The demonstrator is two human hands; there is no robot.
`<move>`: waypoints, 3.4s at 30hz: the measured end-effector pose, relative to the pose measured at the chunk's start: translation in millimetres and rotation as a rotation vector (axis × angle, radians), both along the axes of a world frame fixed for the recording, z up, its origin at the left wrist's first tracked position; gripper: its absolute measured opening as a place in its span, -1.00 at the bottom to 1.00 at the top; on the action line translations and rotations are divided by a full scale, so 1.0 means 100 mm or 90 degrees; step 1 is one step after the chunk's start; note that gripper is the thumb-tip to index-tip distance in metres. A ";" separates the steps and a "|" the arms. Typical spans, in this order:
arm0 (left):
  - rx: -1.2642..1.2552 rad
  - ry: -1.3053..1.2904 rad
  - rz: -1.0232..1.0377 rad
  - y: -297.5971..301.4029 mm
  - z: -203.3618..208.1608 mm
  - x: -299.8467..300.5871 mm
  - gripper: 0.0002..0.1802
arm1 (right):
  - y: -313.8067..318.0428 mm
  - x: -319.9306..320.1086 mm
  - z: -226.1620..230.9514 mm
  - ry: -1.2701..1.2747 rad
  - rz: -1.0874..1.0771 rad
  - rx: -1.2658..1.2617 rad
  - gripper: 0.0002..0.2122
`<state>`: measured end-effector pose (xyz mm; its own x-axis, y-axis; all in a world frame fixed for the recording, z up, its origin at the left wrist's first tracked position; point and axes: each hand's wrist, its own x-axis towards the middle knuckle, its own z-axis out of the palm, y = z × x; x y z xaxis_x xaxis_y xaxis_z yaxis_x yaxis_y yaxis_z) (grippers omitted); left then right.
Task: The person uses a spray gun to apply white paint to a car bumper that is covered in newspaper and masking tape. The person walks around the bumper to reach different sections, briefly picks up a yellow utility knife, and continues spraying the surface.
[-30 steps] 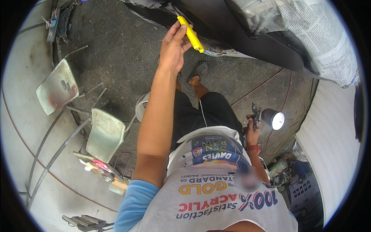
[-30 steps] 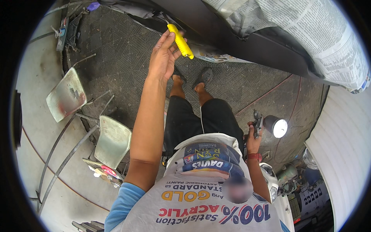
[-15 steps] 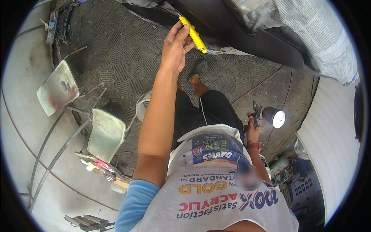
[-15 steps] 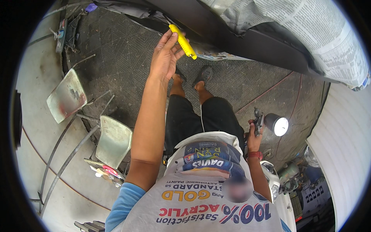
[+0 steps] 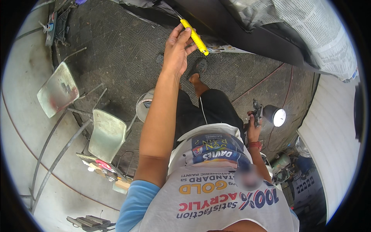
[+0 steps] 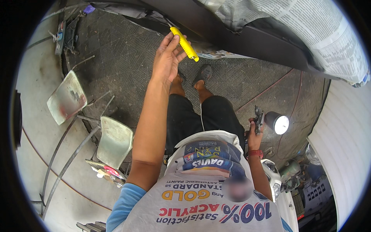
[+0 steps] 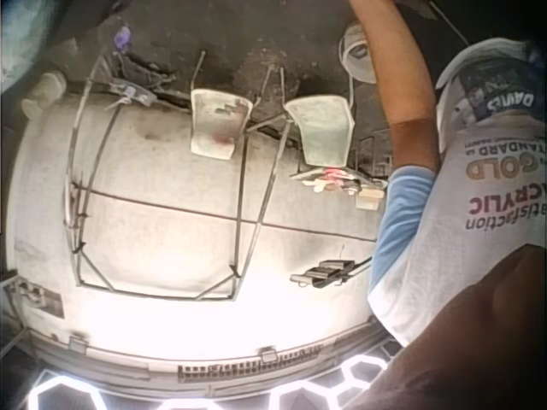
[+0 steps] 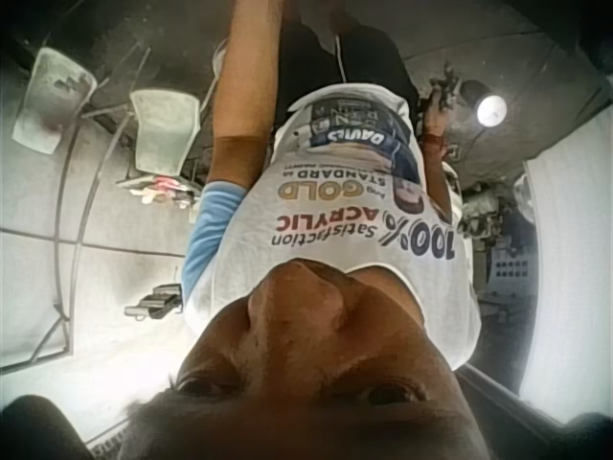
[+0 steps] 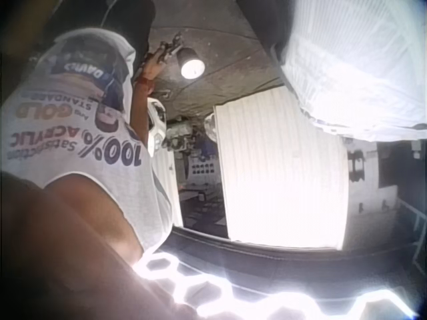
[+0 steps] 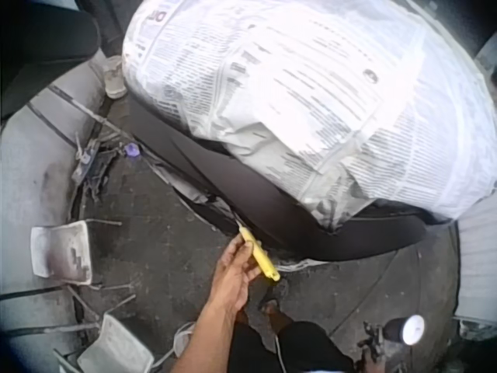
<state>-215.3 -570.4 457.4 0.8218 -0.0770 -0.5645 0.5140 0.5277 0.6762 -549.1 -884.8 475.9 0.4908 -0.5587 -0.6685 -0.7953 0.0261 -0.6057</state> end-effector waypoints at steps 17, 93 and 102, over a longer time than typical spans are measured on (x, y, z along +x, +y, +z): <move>0.003 0.028 0.009 -0.16 -0.01 -0.13 -0.54 | -0.04 -0.06 -0.05 0.003 -0.018 0.004 -0.71; 0.091 0.030 -0.013 -0.41 -0.19 -0.25 -0.46 | -0.07 -0.09 -0.11 0.016 -0.048 -0.003 -0.59; 0.107 0.043 -0.017 -0.45 -0.18 -0.31 -0.44 | -0.11 -0.12 -0.14 0.020 -0.046 0.020 -0.48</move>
